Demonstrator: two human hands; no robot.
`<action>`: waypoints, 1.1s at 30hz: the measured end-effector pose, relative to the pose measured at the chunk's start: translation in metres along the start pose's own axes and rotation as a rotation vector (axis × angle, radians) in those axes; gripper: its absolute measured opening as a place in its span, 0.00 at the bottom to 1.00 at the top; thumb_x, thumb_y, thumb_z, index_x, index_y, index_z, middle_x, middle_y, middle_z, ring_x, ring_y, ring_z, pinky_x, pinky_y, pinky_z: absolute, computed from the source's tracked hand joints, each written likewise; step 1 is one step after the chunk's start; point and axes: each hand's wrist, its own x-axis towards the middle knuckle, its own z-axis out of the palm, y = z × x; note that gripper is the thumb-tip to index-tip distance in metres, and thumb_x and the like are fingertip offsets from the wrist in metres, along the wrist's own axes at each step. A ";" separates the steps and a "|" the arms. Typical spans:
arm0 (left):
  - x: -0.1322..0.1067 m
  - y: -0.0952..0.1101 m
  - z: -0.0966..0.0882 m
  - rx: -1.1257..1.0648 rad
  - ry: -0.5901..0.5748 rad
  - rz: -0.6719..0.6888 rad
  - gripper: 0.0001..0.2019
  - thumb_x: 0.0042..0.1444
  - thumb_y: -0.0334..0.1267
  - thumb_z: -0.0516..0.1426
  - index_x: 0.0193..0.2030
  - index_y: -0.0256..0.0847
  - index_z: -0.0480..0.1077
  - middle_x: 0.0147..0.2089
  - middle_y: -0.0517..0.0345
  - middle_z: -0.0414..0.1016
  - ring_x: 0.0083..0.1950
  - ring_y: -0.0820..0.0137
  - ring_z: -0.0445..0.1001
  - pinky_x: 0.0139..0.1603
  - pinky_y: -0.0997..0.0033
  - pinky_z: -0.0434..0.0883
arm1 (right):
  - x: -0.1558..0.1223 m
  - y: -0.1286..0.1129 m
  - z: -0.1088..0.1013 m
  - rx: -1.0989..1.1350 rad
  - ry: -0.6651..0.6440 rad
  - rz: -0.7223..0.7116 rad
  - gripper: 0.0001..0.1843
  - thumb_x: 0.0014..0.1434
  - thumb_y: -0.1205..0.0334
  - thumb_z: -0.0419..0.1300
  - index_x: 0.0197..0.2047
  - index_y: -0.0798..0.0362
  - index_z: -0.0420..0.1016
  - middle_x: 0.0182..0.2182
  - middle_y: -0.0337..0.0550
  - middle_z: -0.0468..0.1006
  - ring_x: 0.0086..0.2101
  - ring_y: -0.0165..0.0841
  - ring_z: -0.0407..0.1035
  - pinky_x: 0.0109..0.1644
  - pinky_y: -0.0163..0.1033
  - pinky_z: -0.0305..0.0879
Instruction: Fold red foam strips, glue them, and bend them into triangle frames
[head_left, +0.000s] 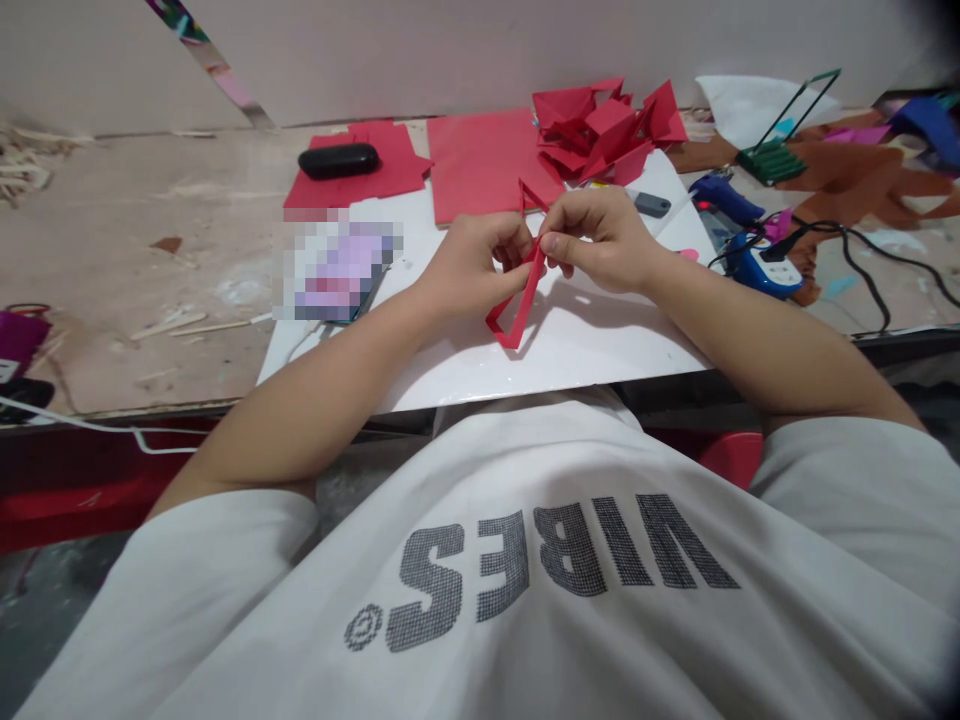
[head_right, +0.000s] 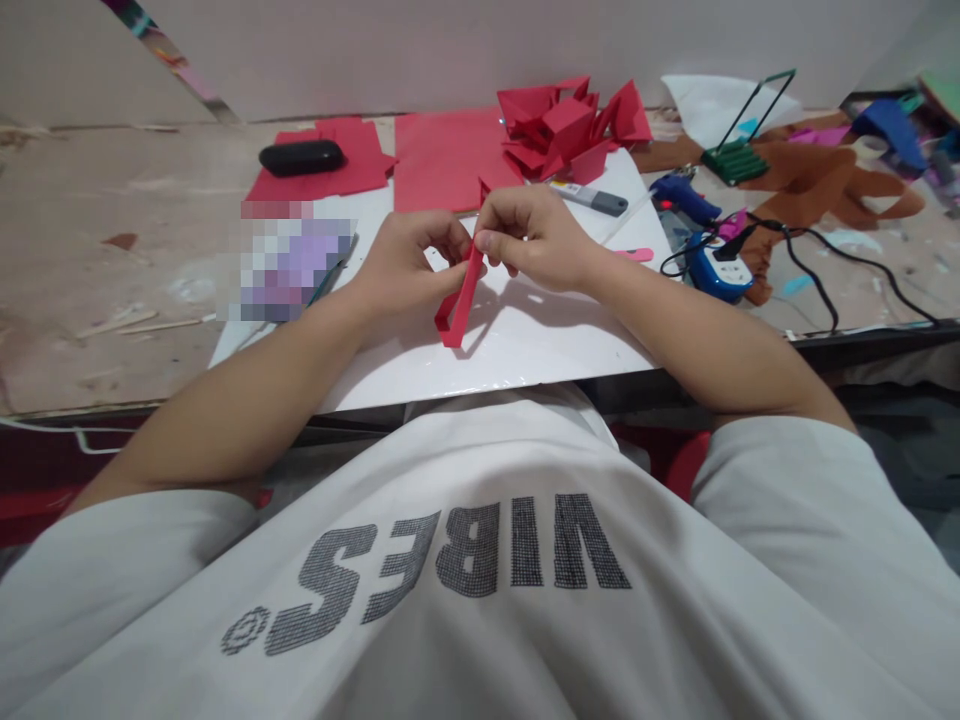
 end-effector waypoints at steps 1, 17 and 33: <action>0.000 0.000 0.000 -0.007 -0.001 -0.003 0.14 0.60 0.44 0.74 0.36 0.46 0.74 0.34 0.56 0.81 0.45 0.59 0.86 0.48 0.58 0.84 | 0.000 0.000 0.000 0.002 0.000 0.002 0.21 0.64 0.43 0.79 0.37 0.46 0.77 0.28 0.38 0.78 0.28 0.35 0.72 0.31 0.42 0.73; 0.000 0.000 -0.001 -0.034 0.001 0.005 0.18 0.58 0.50 0.77 0.35 0.46 0.74 0.33 0.55 0.82 0.42 0.60 0.85 0.46 0.58 0.84 | -0.001 -0.002 0.000 0.070 -0.047 0.005 0.19 0.66 0.43 0.77 0.38 0.47 0.79 0.28 0.40 0.79 0.28 0.35 0.71 0.33 0.43 0.76; 0.002 0.004 -0.005 -0.117 -0.143 -0.029 0.16 0.58 0.44 0.75 0.35 0.46 0.73 0.31 0.60 0.79 0.39 0.62 0.83 0.43 0.57 0.84 | 0.010 -0.005 -0.010 0.058 0.185 -0.053 0.37 0.56 0.17 0.71 0.35 0.42 0.69 0.24 0.37 0.71 0.24 0.35 0.64 0.30 0.47 0.69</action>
